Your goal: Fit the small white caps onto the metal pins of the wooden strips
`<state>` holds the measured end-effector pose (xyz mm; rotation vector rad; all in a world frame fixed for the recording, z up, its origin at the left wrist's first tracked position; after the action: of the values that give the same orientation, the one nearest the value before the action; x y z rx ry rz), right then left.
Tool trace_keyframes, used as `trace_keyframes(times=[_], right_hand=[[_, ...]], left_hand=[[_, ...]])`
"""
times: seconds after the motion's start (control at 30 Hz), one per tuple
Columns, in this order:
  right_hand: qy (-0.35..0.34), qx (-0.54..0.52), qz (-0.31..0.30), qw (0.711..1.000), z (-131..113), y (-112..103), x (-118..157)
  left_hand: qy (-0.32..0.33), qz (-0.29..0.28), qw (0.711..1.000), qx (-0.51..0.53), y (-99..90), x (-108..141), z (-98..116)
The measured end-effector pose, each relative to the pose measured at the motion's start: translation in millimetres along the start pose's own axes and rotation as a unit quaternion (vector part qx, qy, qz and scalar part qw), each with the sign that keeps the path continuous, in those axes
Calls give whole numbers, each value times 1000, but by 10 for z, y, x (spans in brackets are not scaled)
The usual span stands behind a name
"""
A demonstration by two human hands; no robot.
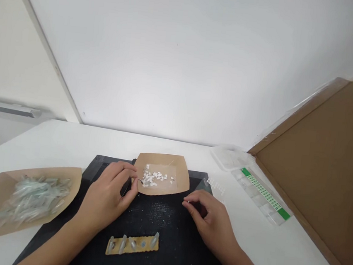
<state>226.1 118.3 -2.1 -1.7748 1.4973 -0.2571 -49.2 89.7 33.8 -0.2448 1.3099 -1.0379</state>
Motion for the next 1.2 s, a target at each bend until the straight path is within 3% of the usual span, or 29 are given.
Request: trace_keyframes(times=[0.2, 0.37, 0.57, 0.8, 1.0, 1.2], right_hand=[[-34, 3, -25, 999, -94, 33, 16], [-60, 5, -23, 998, -129, 28, 24], [-55, 6, -56, 997, -137, 82, 25], [-52, -5, -73, 996, -120, 113, 50], [-55, -7, -87, 995, -118, 136, 75], [-59, -4, -105, 993, -121, 169, 95]], left_hand=[[-81, -15, 986, -145, -107, -10, -287], [-101, -64, 961, -251, -121, 6, -459], [-106, -122, 940, -299, -40, 53, -527], [-105, -144, 942, -284, 20, 75, -554], [-144, -141, 966, -162, 34, 31, -447], [-210, -202, 944, -155, 74, 43, -449]])
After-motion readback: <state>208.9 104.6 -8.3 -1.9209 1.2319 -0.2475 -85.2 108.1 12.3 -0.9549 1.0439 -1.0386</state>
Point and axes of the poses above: each hand's wrist, its own x-axis away from the middle knuckle, its own y-axis out of the palm, z = x × y, the point moved 7 cm from there along -x, towards the middle knuckle, and after that the axes turned 4 degrees about z, right-handed, at the moved point
